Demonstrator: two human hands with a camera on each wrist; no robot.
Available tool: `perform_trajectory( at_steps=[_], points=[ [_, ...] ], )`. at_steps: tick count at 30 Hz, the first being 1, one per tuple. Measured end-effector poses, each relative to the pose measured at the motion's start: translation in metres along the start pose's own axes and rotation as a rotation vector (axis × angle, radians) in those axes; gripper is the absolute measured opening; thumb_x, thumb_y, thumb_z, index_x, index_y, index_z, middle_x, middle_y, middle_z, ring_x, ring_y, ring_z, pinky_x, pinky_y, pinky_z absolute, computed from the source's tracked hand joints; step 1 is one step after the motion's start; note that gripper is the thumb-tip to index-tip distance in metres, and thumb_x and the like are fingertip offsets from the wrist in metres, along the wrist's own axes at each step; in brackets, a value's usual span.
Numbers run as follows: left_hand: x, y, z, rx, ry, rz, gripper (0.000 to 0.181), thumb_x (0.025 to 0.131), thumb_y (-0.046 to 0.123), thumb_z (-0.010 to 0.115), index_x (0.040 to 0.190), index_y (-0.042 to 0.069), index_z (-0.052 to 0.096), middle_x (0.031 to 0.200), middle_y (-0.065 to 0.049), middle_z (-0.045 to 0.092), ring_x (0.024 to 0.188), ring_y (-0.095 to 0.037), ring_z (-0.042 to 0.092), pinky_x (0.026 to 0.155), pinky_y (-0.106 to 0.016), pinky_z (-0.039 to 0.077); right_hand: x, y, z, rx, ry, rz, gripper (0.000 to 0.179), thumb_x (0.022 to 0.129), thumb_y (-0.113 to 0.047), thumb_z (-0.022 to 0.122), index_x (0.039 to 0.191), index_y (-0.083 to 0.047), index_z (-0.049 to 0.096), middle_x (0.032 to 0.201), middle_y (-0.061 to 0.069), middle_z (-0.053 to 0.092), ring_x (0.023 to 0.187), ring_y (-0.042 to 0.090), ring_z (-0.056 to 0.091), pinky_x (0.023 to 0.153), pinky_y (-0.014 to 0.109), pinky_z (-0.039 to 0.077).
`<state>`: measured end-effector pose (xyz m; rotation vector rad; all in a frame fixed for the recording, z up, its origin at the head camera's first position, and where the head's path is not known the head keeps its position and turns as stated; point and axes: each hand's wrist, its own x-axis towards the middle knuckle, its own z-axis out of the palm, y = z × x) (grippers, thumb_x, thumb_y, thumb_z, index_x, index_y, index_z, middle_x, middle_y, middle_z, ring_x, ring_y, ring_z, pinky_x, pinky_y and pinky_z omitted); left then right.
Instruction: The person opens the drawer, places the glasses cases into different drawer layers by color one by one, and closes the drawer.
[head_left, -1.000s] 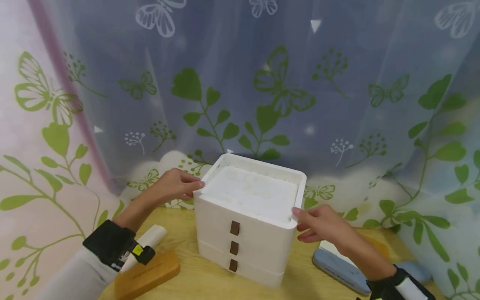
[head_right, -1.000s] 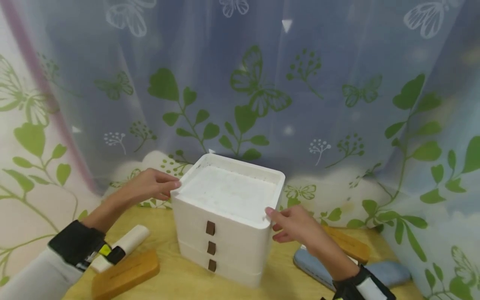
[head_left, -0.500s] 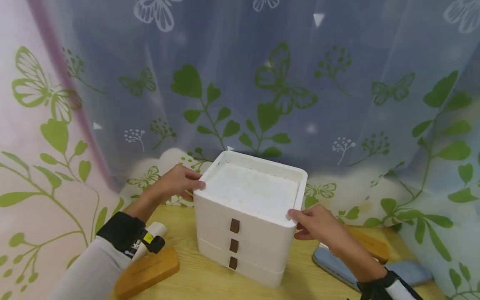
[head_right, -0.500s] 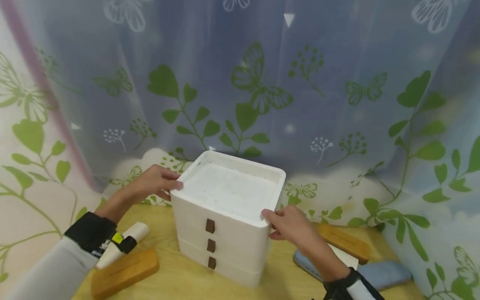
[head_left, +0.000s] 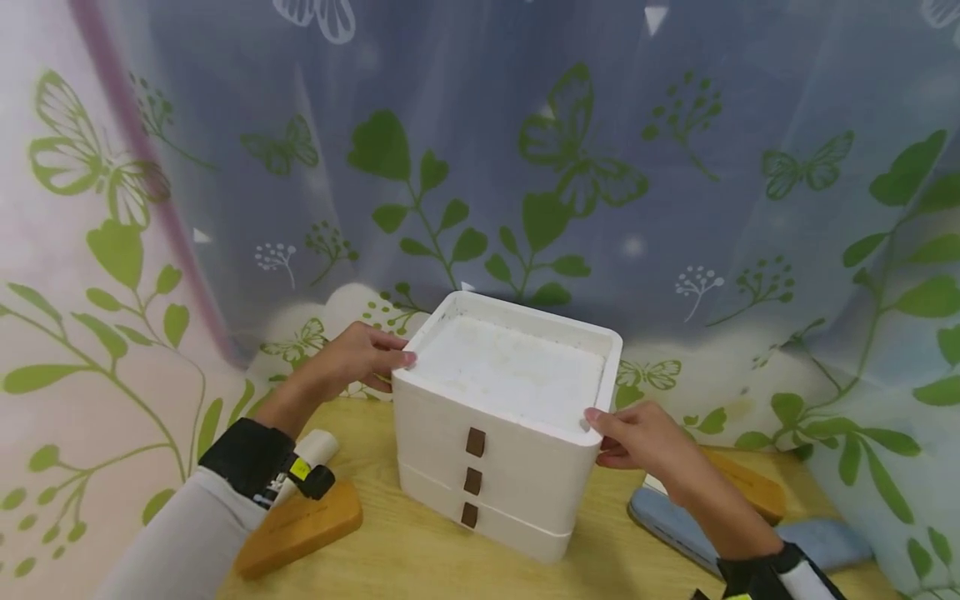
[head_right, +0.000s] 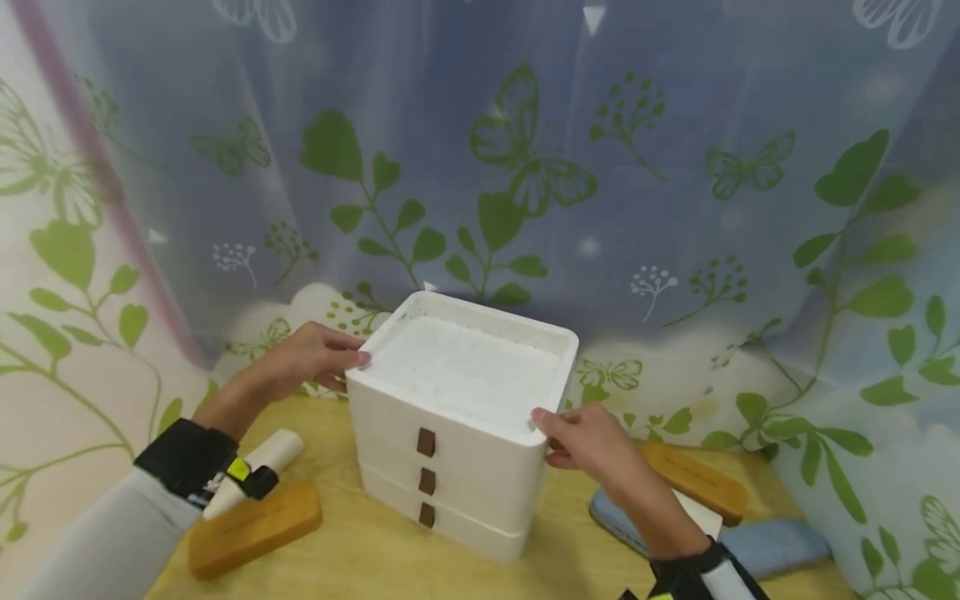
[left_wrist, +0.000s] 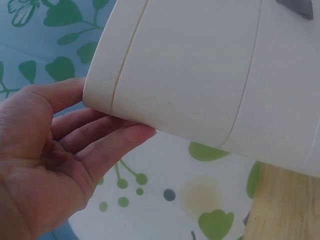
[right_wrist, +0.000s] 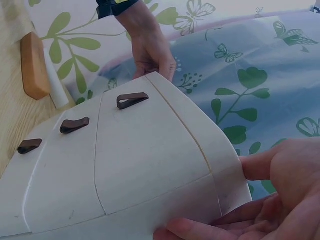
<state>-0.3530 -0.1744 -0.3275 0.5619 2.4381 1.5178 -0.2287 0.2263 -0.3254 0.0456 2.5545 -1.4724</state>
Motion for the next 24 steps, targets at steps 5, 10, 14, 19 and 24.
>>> perform_trajectory(
  at_steps=[5,10,14,19,24],
  points=[
    [-0.003,0.000,0.005,-0.030,0.030,-0.019,0.053,0.099,0.026,0.072,0.142,-0.003,0.061,0.139,-0.027,0.065,0.110,-0.032,0.075,0.087,-0.047,0.064,0.003,0.003,-0.003,-0.021,0.007,-0.012,0.061,0.105,-0.040,0.062,0.130,0.016,0.063,0.117,0.023,0.073,0.098,0.023,0.077,0.088,0.039,0.064],
    [-0.006,0.004,0.011,-0.013,0.072,-0.043,0.053,0.098,0.028,0.073,0.142,-0.001,0.062,0.138,-0.026,0.066,0.104,-0.030,0.077,0.086,-0.046,0.065,0.006,0.003,-0.008,-0.028,0.011,-0.011,0.062,0.106,-0.039,0.060,0.133,0.017,0.060,0.117,0.025,0.073,0.097,0.022,0.076,0.088,0.038,0.065],
    [-0.007,0.006,0.016,-0.023,0.088,-0.053,0.054,0.098,0.029,0.074,0.141,-0.001,0.062,0.137,-0.025,0.066,0.099,-0.028,0.078,0.085,-0.045,0.065,0.011,0.006,-0.013,-0.016,0.009,-0.009,0.064,0.106,-0.039,0.059,0.135,0.018,0.057,0.119,0.026,0.072,0.098,0.022,0.076,0.088,0.038,0.065],
    [-0.008,0.008,0.023,-0.038,0.113,-0.063,0.051,0.097,0.027,0.075,0.137,-0.003,0.065,0.133,-0.026,0.068,0.098,-0.029,0.078,0.083,-0.045,0.065,0.016,0.012,-0.018,-0.011,-0.009,-0.022,0.065,0.106,-0.040,0.058,0.136,0.018,0.056,0.120,0.026,0.072,0.098,0.022,0.076,0.088,0.038,0.065],
    [-0.007,0.008,0.029,-0.062,0.152,-0.095,0.047,0.096,0.026,0.076,0.134,-0.001,0.068,0.131,-0.024,0.071,0.097,-0.028,0.078,0.086,-0.047,0.065,0.018,0.015,-0.023,0.003,-0.031,-0.032,0.066,0.107,-0.040,0.057,0.137,0.019,0.055,0.123,0.028,0.071,0.100,0.023,0.077,0.091,0.040,0.064]
  ],
)
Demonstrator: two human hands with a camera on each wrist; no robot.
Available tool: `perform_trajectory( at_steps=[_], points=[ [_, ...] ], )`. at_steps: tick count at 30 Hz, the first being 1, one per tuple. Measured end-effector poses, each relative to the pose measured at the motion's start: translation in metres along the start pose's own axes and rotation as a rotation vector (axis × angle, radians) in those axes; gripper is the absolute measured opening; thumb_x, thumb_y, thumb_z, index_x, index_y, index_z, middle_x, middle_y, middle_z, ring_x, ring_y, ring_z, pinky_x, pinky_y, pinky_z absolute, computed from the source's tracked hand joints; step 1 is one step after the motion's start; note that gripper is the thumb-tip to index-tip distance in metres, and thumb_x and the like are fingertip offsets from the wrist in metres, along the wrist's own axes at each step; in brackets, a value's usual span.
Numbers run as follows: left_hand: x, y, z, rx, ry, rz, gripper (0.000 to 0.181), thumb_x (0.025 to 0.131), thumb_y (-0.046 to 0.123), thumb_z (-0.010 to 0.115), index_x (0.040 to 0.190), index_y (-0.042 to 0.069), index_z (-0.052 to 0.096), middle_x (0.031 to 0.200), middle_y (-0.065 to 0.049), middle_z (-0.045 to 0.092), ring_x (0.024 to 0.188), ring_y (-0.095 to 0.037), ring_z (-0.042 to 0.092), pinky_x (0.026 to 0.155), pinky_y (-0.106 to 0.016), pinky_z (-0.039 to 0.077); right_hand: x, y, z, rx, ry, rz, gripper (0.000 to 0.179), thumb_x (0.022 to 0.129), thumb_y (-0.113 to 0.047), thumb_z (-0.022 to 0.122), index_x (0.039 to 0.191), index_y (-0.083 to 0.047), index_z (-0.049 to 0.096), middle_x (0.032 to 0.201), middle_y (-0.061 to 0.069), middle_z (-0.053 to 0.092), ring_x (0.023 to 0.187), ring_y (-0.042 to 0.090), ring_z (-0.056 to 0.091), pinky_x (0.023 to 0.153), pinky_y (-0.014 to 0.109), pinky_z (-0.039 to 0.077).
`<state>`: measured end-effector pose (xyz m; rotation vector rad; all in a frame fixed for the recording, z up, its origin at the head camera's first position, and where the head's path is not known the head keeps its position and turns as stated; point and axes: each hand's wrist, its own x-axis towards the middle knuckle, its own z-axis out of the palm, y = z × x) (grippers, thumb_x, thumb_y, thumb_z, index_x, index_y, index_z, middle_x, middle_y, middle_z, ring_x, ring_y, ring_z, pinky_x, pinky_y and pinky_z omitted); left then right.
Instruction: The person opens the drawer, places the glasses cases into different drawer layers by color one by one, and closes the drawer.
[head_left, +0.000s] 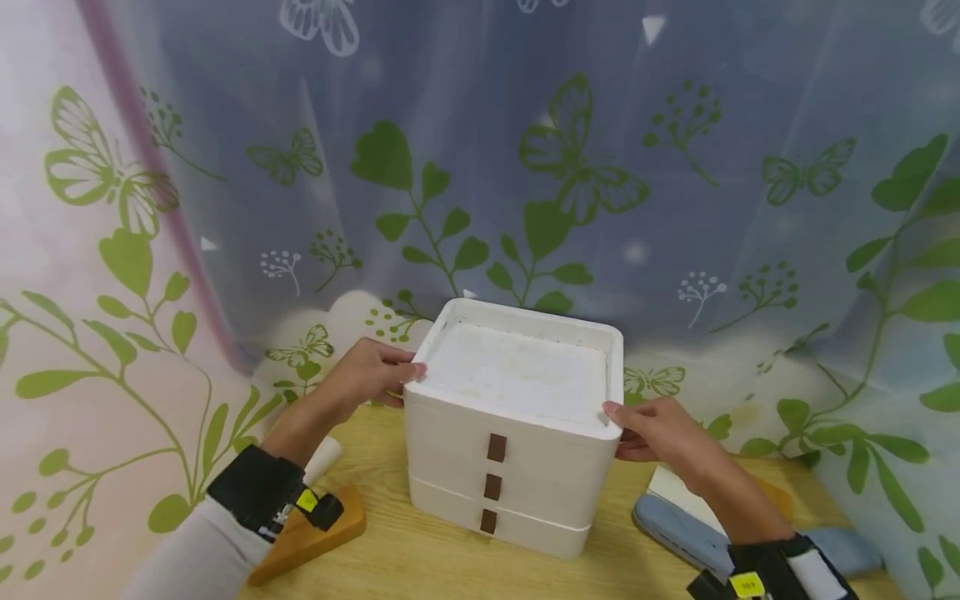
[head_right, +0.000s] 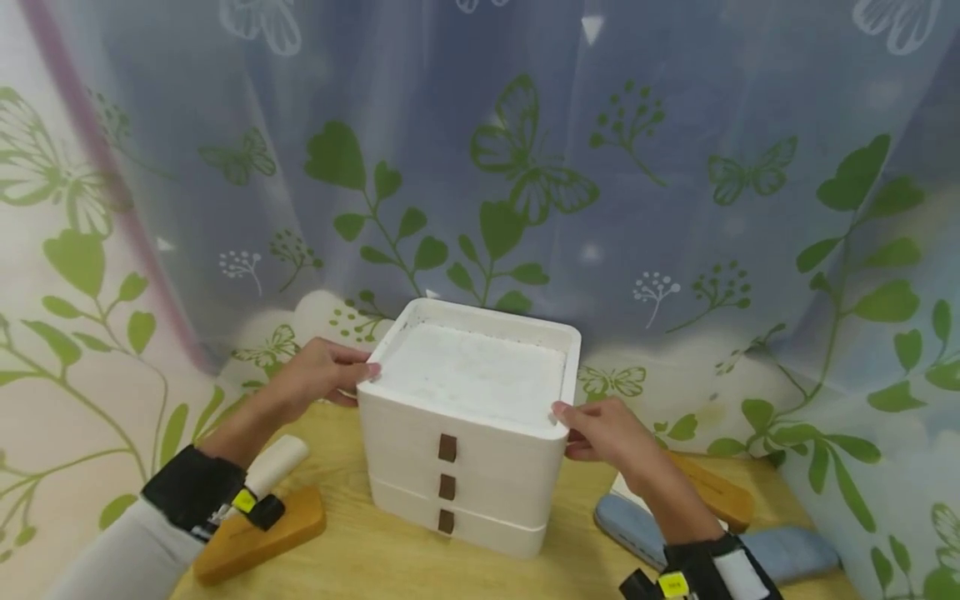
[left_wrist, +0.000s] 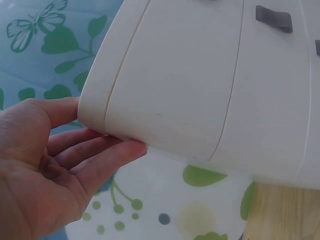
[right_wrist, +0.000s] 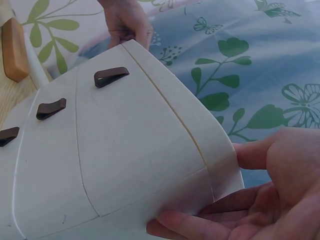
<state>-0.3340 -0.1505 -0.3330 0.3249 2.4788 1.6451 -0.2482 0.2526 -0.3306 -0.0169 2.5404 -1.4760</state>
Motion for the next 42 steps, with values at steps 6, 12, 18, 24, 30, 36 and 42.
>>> perform_trajectory(
  at_steps=[6,12,18,24,30,36,42],
  points=[
    [-0.002,0.001,0.007,0.005,0.027,-0.012,0.048,0.097,0.028,0.075,0.135,0.000,0.068,0.132,-0.023,0.070,0.097,-0.027,0.078,0.083,-0.043,0.066,0.002,0.004,-0.007,-0.008,-0.008,-0.019,0.065,0.109,-0.040,0.053,0.137,0.019,0.055,0.122,0.027,0.072,0.102,0.024,0.077,0.091,0.040,0.064],
    [-0.007,0.002,0.010,0.014,0.058,-0.005,0.047,0.098,0.029,0.074,0.135,0.000,0.068,0.129,-0.023,0.072,0.096,-0.025,0.078,0.080,-0.041,0.066,0.007,0.006,-0.010,-0.018,-0.009,-0.021,0.066,0.109,-0.041,0.053,0.137,0.018,0.055,0.123,0.026,0.072,0.102,0.022,0.076,0.091,0.039,0.064],
    [-0.012,0.007,0.016,0.023,0.090,0.003,0.047,0.098,0.028,0.073,0.135,-0.001,0.067,0.124,-0.022,0.074,0.093,-0.024,0.078,0.077,-0.040,0.066,0.010,0.009,-0.014,0.003,-0.015,-0.063,0.066,0.109,-0.041,0.052,0.140,0.018,0.053,0.128,0.029,0.069,0.105,0.024,0.076,0.093,0.041,0.063],
    [-0.013,0.005,0.022,0.027,0.107,0.021,0.049,0.099,0.028,0.071,0.137,-0.002,0.065,0.127,-0.024,0.073,0.094,-0.025,0.078,0.077,-0.040,0.066,0.011,0.014,-0.018,0.023,-0.006,-0.070,0.066,0.109,-0.041,0.052,0.140,0.018,0.053,0.124,0.025,0.073,0.102,0.020,0.077,0.092,0.039,0.064],
    [-0.015,0.005,0.029,0.030,0.125,0.020,0.052,0.099,0.029,0.072,0.138,-0.004,0.063,0.131,-0.026,0.070,0.098,-0.029,0.078,0.076,-0.039,0.066,0.012,0.018,-0.021,0.046,-0.008,-0.064,0.066,0.108,-0.042,0.053,0.139,0.016,0.055,0.115,0.013,0.076,0.099,0.017,0.076,0.092,0.038,0.064],
    [-0.016,0.005,0.033,0.016,0.148,0.029,0.053,0.098,0.029,0.072,0.138,-0.004,0.063,0.133,-0.026,0.069,0.097,-0.029,0.079,0.076,-0.039,0.066,0.014,0.019,-0.022,0.044,0.013,-0.078,0.065,0.108,-0.043,0.054,0.138,0.014,0.058,0.116,0.014,0.076,0.100,0.019,0.077,0.092,0.039,0.063],
    [-0.017,0.004,0.037,-0.002,0.165,0.031,0.052,0.098,0.029,0.073,0.138,-0.003,0.064,0.138,-0.024,0.066,0.097,-0.028,0.079,0.076,-0.038,0.066,0.014,0.021,-0.023,0.052,0.024,-0.080,0.066,0.108,-0.043,0.055,0.139,0.015,0.056,0.116,0.015,0.076,0.099,0.019,0.077,0.092,0.039,0.064]
  ],
)
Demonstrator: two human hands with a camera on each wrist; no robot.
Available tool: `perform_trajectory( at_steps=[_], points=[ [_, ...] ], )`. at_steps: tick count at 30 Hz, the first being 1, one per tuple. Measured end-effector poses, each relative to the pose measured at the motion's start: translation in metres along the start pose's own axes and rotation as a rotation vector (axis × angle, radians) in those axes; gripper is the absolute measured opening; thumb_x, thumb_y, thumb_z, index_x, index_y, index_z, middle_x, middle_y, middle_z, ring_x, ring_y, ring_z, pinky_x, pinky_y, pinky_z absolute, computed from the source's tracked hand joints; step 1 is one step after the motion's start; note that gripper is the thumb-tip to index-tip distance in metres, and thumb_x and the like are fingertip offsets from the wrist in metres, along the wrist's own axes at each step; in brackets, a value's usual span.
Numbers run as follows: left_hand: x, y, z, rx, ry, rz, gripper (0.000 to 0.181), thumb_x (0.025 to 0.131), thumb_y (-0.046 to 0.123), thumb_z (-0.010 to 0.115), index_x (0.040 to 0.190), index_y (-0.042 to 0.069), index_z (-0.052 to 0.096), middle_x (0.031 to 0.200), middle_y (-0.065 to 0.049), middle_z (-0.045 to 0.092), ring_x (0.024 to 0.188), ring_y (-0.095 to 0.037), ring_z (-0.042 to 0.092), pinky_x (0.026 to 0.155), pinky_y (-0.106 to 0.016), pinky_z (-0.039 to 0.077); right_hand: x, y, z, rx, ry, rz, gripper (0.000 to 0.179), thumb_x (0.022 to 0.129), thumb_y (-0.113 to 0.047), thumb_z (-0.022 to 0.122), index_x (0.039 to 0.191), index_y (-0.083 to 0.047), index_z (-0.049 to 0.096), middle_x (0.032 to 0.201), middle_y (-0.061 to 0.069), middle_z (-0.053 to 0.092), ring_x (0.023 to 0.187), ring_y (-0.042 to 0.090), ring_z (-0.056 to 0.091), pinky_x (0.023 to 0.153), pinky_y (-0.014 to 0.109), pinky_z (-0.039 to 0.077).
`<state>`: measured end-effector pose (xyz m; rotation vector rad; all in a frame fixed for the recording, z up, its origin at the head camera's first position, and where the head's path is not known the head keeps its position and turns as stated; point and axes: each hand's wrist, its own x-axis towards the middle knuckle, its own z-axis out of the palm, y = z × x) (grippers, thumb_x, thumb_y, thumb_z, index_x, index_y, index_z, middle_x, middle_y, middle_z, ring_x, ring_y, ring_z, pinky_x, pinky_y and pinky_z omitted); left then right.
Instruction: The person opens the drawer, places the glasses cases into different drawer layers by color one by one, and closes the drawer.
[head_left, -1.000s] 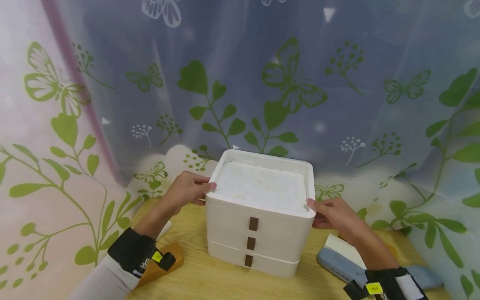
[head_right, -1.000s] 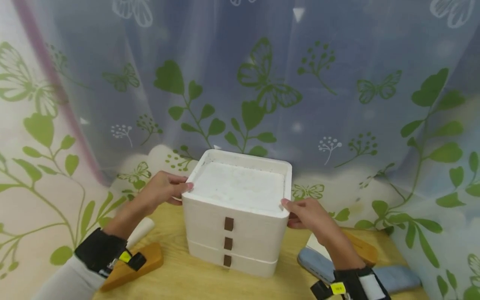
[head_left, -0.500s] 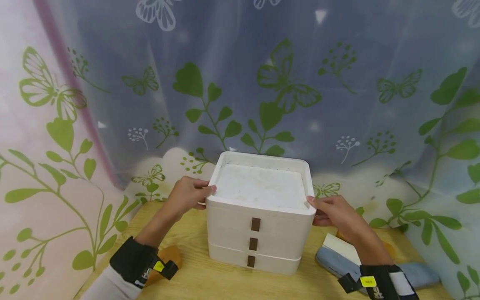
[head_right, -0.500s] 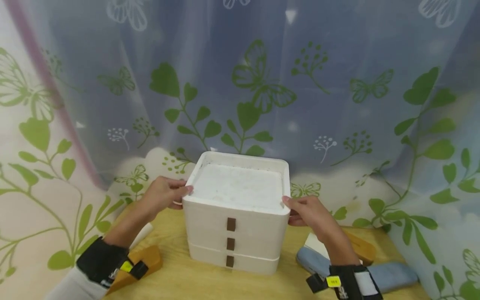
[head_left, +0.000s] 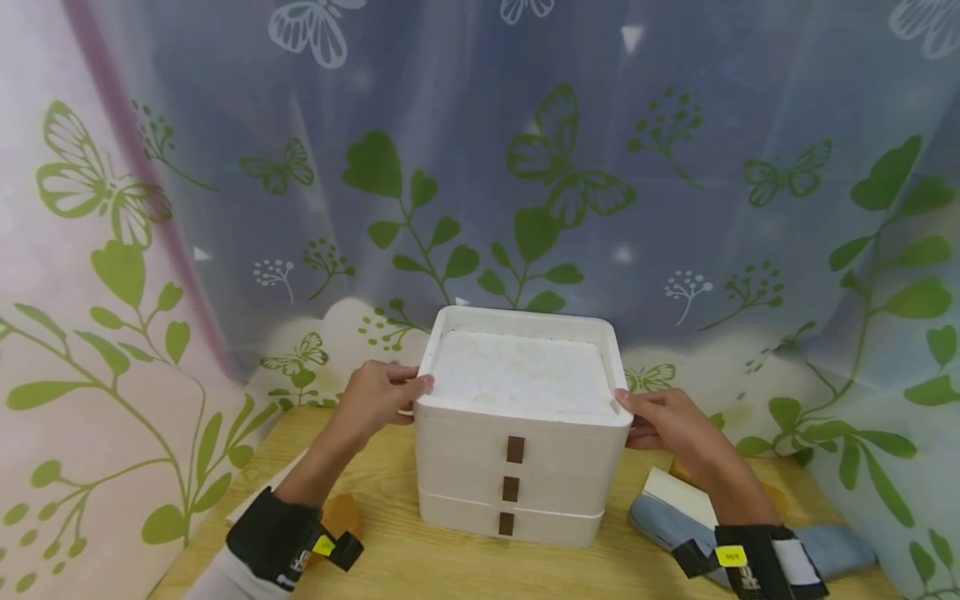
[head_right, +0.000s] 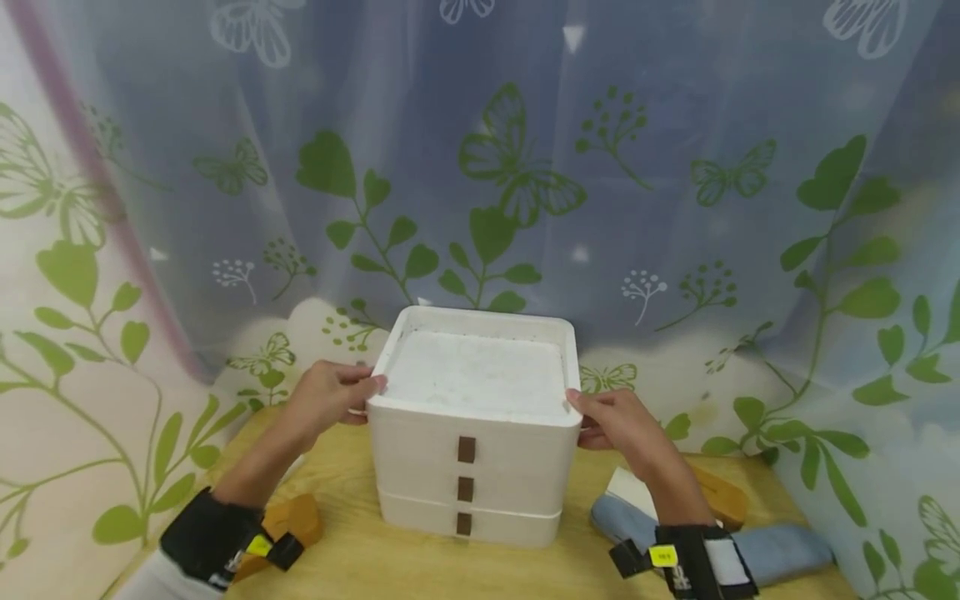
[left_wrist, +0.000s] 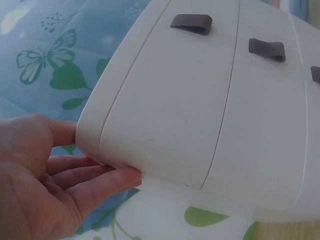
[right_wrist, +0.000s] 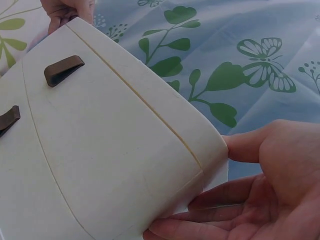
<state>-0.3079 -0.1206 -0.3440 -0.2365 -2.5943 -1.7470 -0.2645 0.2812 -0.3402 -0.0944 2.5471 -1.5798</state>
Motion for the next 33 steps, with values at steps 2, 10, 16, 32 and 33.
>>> perform_trajectory(
  at_steps=[2,10,16,32,33],
  points=[
    [0.000,-0.001,0.001,-0.004,0.006,0.004,0.051,0.098,0.029,0.073,0.138,-0.002,0.065,0.138,-0.024,0.066,0.098,-0.028,0.079,0.075,-0.038,0.066,0.000,0.000,0.000,0.002,0.005,-0.003,0.066,0.108,-0.043,0.055,0.139,0.015,0.056,0.114,0.014,0.077,0.098,0.019,0.077,0.091,0.038,0.064],
    [-0.004,-0.001,0.005,0.005,0.031,0.022,0.051,0.097,0.030,0.074,0.138,0.000,0.065,0.132,-0.024,0.069,0.098,-0.029,0.079,0.075,-0.037,0.066,0.000,0.003,-0.004,0.017,0.004,-0.030,0.066,0.108,-0.042,0.055,0.140,0.015,0.055,0.114,0.012,0.077,0.099,0.020,0.077,0.093,0.040,0.063],
    [-0.007,0.002,0.006,0.008,0.045,0.011,0.050,0.098,0.031,0.073,0.138,0.001,0.066,0.131,-0.024,0.070,0.100,-0.029,0.078,0.076,-0.037,0.066,0.000,0.003,-0.004,0.019,0.007,-0.027,0.066,0.108,-0.043,0.055,0.139,0.015,0.055,0.114,0.012,0.077,0.099,0.019,0.077,0.093,0.040,0.063],
    [-0.015,0.000,0.018,-0.026,0.043,-0.007,0.050,0.105,0.030,0.061,0.148,0.005,0.057,0.145,-0.018,0.063,0.118,-0.033,0.070,0.087,-0.044,0.065,0.003,0.008,0.002,-0.001,0.066,-0.010,0.069,0.109,-0.044,0.052,0.142,0.017,0.052,0.115,0.018,0.076,0.097,0.021,0.078,0.090,0.039,0.064],
    [-0.014,-0.001,0.018,-0.047,0.031,-0.013,0.051,0.105,0.030,0.060,0.149,0.005,0.056,0.148,-0.018,0.061,0.122,-0.035,0.069,0.088,-0.046,0.064,0.003,0.008,0.003,-0.006,0.076,-0.004,0.070,0.108,-0.045,0.052,0.142,0.016,0.052,0.116,0.019,0.076,0.097,0.021,0.078,0.089,0.039,0.064]
  ],
)
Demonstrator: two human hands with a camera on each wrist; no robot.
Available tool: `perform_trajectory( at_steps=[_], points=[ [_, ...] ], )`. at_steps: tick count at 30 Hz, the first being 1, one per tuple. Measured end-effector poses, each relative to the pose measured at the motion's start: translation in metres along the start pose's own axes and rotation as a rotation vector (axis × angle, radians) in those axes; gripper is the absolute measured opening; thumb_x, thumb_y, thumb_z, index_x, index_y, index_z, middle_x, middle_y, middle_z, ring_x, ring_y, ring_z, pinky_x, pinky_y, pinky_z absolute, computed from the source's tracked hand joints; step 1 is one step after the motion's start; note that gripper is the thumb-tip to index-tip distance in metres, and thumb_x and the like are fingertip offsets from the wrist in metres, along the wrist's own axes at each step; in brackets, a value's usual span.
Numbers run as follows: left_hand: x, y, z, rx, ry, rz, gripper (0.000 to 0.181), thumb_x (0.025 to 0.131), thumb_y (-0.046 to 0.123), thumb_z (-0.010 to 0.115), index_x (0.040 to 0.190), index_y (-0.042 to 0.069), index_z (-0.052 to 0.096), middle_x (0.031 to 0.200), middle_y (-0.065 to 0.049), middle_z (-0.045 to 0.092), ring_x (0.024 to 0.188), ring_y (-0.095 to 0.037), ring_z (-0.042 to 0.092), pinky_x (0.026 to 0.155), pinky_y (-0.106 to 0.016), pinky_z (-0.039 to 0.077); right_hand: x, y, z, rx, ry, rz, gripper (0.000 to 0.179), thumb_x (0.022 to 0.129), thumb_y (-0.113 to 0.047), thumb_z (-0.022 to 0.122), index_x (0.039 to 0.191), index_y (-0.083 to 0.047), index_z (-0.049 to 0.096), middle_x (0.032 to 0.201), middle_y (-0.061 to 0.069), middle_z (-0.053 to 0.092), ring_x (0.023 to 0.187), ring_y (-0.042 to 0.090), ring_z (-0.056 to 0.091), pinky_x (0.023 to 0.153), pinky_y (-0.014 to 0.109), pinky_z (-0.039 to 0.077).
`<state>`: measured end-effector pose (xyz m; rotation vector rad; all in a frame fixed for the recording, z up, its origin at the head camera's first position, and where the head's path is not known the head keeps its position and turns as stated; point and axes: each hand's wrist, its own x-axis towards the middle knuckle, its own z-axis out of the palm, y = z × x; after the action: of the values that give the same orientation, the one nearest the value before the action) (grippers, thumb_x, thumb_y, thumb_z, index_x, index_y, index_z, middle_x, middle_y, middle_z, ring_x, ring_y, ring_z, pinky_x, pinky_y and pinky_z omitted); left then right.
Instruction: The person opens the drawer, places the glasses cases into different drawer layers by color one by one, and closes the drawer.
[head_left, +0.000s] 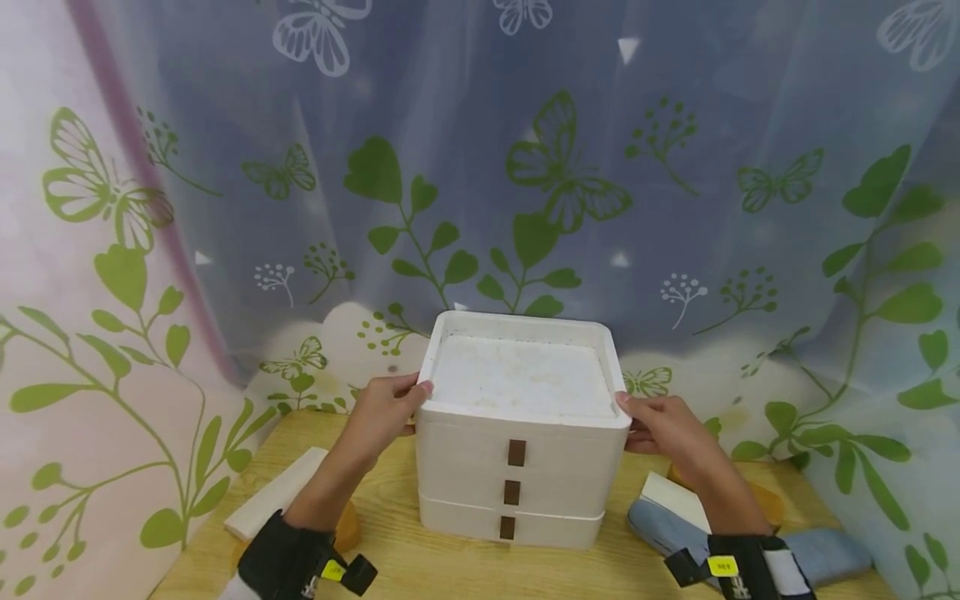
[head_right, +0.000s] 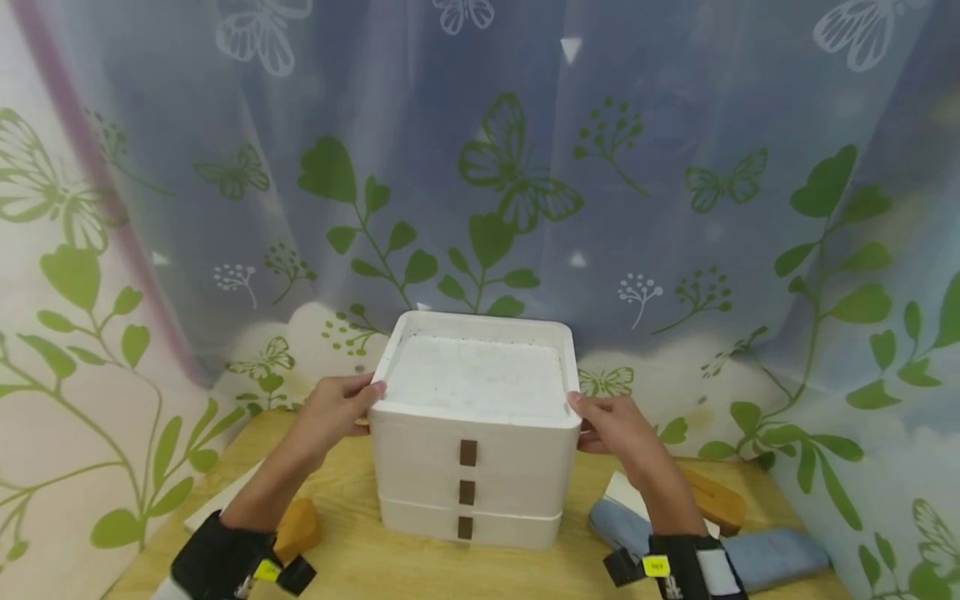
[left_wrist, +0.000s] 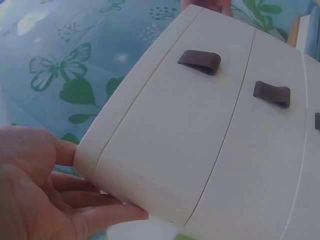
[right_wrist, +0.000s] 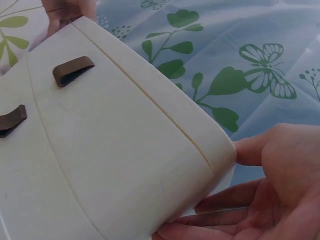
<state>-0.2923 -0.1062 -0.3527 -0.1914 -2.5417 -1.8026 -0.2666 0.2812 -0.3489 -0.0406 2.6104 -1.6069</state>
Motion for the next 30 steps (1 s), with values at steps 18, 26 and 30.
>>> perform_trajectory(
  at_steps=[18,26,30],
  points=[
    [0.003,-0.008,-0.002,-0.036,-0.076,-0.039,0.062,0.106,0.043,0.057,0.157,0.010,0.045,0.151,-0.021,0.057,0.122,-0.038,0.069,0.096,-0.049,0.061,-0.039,0.041,0.030,0.140,0.153,0.085,0.075,0.108,-0.057,0.043,0.130,0.012,0.063,0.120,0.024,0.074,0.101,0.028,0.078,0.088,0.040,0.065],
    [0.003,-0.010,-0.004,-0.016,-0.082,-0.025,0.064,0.107,0.044,0.055,0.158,0.009,0.043,0.150,-0.023,0.057,0.121,-0.038,0.070,0.096,-0.048,0.062,-0.049,0.053,0.058,0.283,0.031,0.094,0.056,0.109,-0.044,0.052,0.121,0.009,0.068,0.102,0.005,0.078,0.092,0.017,0.077,0.087,0.033,0.064],
    [0.000,-0.011,-0.004,-0.022,-0.091,-0.024,0.064,0.107,0.045,0.055,0.158,0.008,0.043,0.150,-0.023,0.056,0.121,-0.037,0.070,0.097,-0.048,0.061,-0.049,0.055,0.078,0.304,-0.134,0.056,0.062,0.110,-0.044,0.049,0.133,0.011,0.061,0.118,0.011,0.077,0.105,0.020,0.077,0.096,0.037,0.062]
  ],
)
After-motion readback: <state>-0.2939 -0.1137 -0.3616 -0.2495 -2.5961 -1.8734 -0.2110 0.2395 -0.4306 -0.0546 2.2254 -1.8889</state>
